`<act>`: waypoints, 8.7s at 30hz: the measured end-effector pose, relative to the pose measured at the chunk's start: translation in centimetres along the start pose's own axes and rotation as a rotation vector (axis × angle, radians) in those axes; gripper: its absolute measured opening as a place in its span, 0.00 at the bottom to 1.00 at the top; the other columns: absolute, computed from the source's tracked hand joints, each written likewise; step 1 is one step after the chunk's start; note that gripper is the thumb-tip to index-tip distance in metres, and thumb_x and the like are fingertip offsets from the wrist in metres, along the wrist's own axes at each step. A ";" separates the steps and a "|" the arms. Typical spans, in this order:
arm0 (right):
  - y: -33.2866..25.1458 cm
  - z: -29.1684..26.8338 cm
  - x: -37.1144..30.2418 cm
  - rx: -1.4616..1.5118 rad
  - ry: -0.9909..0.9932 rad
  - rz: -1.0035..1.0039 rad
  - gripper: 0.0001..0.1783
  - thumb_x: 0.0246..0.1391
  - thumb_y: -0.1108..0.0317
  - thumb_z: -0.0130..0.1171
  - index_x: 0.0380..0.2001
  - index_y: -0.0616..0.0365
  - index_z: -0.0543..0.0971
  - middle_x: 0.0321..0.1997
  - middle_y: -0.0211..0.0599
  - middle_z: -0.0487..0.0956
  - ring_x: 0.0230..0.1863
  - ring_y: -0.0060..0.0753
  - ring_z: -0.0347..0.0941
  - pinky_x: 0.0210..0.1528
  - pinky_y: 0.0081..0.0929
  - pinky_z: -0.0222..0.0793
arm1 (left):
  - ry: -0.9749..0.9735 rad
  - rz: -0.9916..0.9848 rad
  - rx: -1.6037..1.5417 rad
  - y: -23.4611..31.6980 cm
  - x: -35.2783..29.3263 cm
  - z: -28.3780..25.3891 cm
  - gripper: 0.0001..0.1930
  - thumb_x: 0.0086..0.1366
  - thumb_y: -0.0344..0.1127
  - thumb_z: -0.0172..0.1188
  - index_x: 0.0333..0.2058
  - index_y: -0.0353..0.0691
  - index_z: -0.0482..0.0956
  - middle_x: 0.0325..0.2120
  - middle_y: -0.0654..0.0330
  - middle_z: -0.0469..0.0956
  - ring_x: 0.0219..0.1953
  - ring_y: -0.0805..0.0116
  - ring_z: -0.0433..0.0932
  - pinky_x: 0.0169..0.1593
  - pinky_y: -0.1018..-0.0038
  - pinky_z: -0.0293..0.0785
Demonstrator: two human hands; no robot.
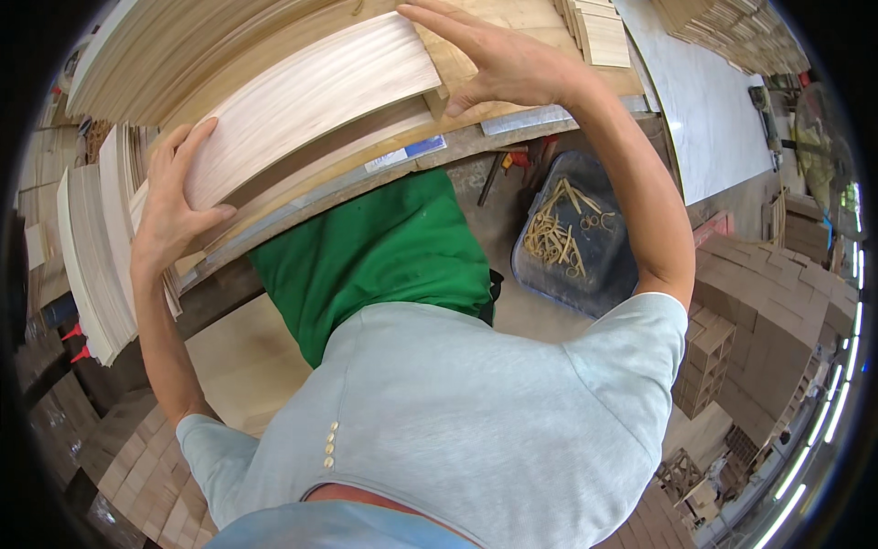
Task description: Applying glue to wood components and assembling them into rectangular boxes.
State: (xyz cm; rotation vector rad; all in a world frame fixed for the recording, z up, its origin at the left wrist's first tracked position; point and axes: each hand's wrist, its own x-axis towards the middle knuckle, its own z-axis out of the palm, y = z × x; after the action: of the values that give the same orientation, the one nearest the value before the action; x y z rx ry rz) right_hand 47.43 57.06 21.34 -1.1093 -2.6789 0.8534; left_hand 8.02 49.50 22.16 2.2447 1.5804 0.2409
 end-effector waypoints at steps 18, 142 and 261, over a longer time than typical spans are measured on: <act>0.4 2.0 1.4 0.047 0.071 -0.114 0.49 0.46 0.58 0.69 0.67 0.61 0.55 0.71 0.55 0.53 0.71 0.49 0.52 0.68 0.37 0.55 | 0.017 -0.013 0.048 -0.6 -0.3 1.5 0.48 0.36 0.31 0.72 0.62 0.50 0.64 0.60 0.49 0.59 0.63 0.46 0.58 0.66 0.59 0.55; 22.2 0.8 15.5 -0.451 0.725 0.642 0.15 0.54 0.60 0.60 0.36 0.62 0.80 0.28 0.44 0.81 0.30 0.42 0.79 0.31 0.34 0.75 | 0.473 -0.156 -0.818 -8.9 -8.9 4.0 0.46 0.60 0.44 0.62 0.69 0.37 0.44 0.69 0.49 0.46 0.71 0.54 0.45 0.71 0.59 0.42; 4.7 5.3 1.4 0.701 0.220 0.631 0.45 0.59 0.31 0.39 0.51 0.69 0.74 0.50 0.50 0.75 0.46 0.35 0.74 0.40 0.31 0.80 | 0.098 -0.396 -1.210 -11.8 -7.0 3.2 0.40 0.67 0.45 0.53 0.70 0.43 0.42 0.66 0.52 0.54 0.59 0.58 0.67 0.49 0.67 0.77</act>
State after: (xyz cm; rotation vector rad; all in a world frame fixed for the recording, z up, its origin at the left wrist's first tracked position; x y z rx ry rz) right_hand 47.65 58.24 14.22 -1.6976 -1.6087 1.4852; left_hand -3.52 45.70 15.04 0.9889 1.3006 0.9009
